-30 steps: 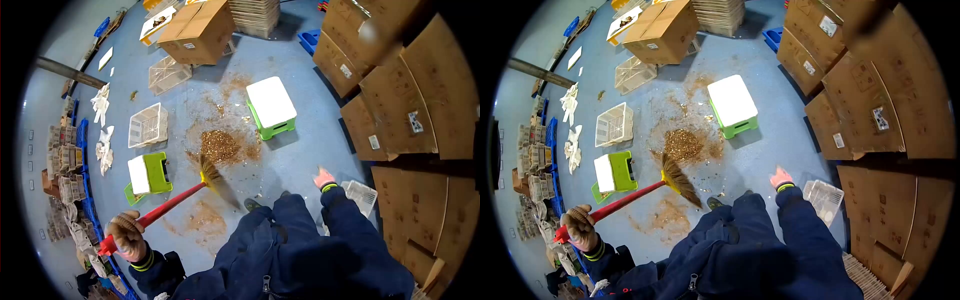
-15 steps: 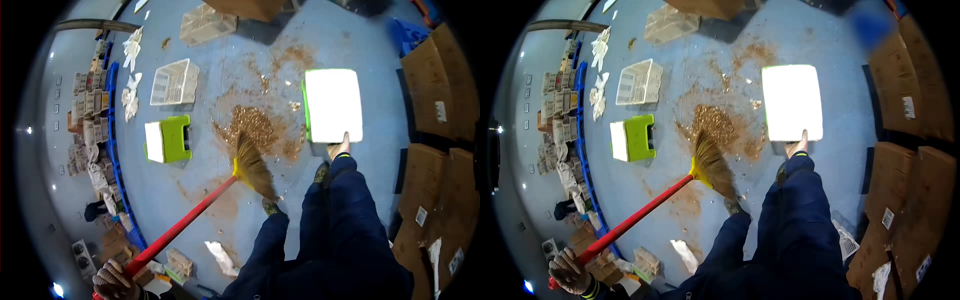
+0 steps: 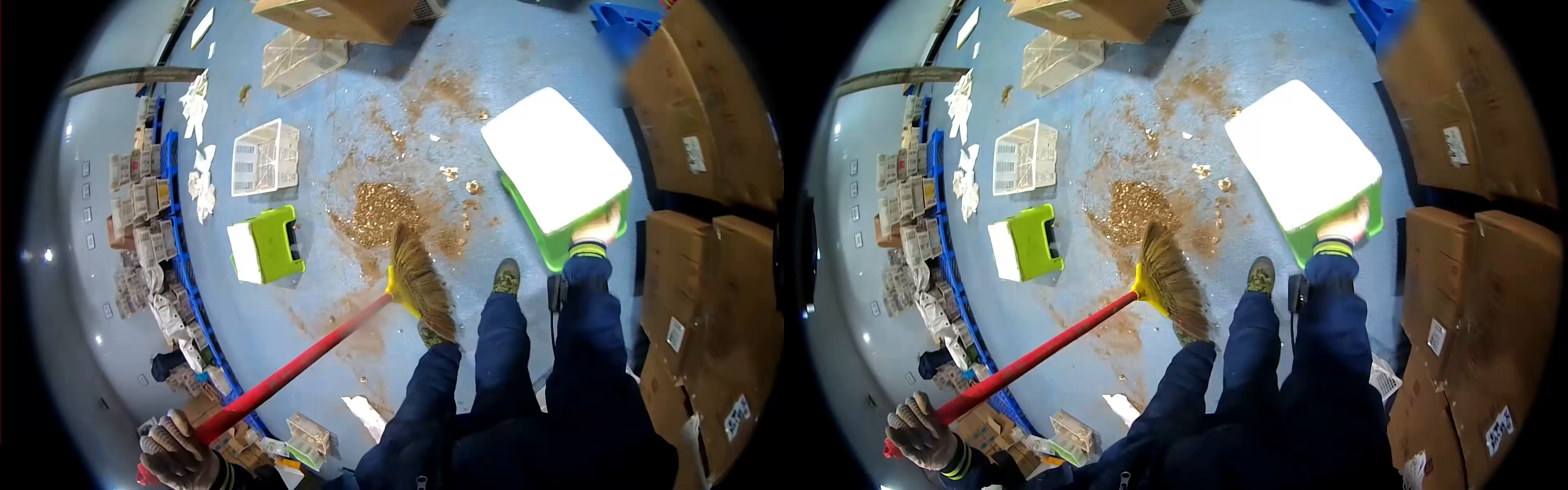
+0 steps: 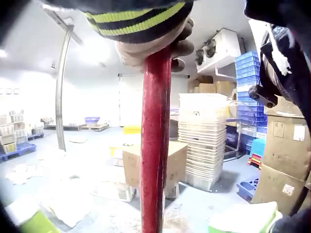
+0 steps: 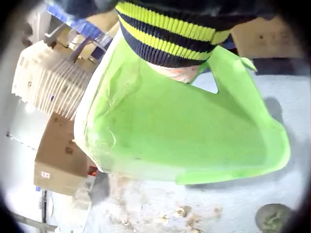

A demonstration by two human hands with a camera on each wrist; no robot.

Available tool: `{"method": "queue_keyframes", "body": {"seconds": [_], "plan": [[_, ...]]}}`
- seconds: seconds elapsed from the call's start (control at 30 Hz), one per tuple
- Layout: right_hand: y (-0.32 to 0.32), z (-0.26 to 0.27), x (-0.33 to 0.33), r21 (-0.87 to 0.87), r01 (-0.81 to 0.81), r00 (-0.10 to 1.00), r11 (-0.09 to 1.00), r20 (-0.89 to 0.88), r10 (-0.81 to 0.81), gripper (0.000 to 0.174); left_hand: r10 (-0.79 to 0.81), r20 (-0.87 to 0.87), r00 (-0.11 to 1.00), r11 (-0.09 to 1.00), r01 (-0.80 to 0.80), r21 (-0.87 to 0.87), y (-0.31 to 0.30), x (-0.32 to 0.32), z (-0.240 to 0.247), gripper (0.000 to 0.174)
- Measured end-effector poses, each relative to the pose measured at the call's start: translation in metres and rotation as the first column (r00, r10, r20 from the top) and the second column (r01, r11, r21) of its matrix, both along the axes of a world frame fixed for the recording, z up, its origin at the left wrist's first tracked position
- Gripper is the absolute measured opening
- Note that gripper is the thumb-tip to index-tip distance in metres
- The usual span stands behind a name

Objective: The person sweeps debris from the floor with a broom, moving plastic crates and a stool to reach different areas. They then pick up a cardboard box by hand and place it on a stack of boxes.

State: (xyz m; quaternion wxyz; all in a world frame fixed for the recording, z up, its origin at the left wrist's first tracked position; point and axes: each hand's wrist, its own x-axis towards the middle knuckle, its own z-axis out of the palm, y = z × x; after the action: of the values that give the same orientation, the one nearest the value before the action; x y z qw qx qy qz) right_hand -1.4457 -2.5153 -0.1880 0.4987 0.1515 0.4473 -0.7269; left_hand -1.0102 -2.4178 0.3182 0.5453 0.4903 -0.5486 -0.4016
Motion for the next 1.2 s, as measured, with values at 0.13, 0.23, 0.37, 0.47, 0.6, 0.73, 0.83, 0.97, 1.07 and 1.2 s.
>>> {"method": "queue_keyframes", "body": {"seconds": [0.13, 0.23, 0.37, 0.47, 0.6, 0.73, 0.83, 0.97, 1.07, 1.2], "plan": [[0.137, -0.002, -0.058, -0.227, 0.282, 0.92, 0.932, 0.339, -0.196, 0.072, 0.261, -0.119, 0.958, 0.961, -0.269, -0.058, -0.007, -0.006, 0.009, 0.039], [0.247, -0.047, -0.103, -0.013, 0.366, 0.836, 0.93, 0.444, -0.323, 0.06, 0.056, -0.081, 0.995, 0.996, -0.061, -0.059, -0.033, -0.032, 0.003, 0.043], [0.302, -0.039, -0.124, 0.667, 0.199, 0.968, 0.718, -0.246, -0.04, 0.049, -0.084, -0.187, 0.979, 0.993, 0.067, -0.096, -0.047, -0.049, -0.006, 0.042], [0.265, 0.013, -0.077, 0.804, -0.189, 0.358, 0.564, -0.479, 0.802, 0.062, -0.066, -0.246, 0.967, 0.988, 0.029, -0.153, -0.054, -0.057, -0.015, 0.044], [0.131, 0.177, 0.061, 0.707, -0.649, -0.347, 0.283, -0.605, 0.716, 0.075, -0.036, -0.267, 0.963, 0.984, -0.013, -0.179, -0.05, -0.041, -0.055, 0.039], [0.055, 0.17, 0.174, 0.811, -0.514, -0.557, 0.28, -0.564, 0.61, 0.074, -0.044, -0.14, 0.989, 0.975, 0.073, 0.21, -0.04, -0.041, -0.143, 0.026], [0.017, 0.081, 0.226, 0.95, -0.313, -0.721, -0.016, -0.226, 0.655, 0.057, -0.135, -0.012, 0.991, 0.96, 0.134, 0.247, -0.007, -0.001, -0.229, 0.011], [0.041, 0.061, 0.337, 0.941, -0.326, -0.78, -0.088, -0.215, 0.587, 0.049, 0.028, -0.063, 0.998, 0.919, -0.001, 0.395, 0.043, 0.087, -0.242, 0.018], [0.075, 0.068, 0.454, 0.87, -0.49, -0.745, -0.05, -0.389, 0.541, 0.035, -0.011, 0.061, 0.998, 0.985, 0.0, 0.173, 0.075, 0.162, -0.214, 0.027], [0.117, 0.092, 0.585, 0.753, -0.649, -0.706, -0.103, -0.548, 0.448, 0.036, 0.077, 0.226, 0.971, 0.99, -0.102, 0.102, 0.125, 0.232, -0.167, 0.03]]}}
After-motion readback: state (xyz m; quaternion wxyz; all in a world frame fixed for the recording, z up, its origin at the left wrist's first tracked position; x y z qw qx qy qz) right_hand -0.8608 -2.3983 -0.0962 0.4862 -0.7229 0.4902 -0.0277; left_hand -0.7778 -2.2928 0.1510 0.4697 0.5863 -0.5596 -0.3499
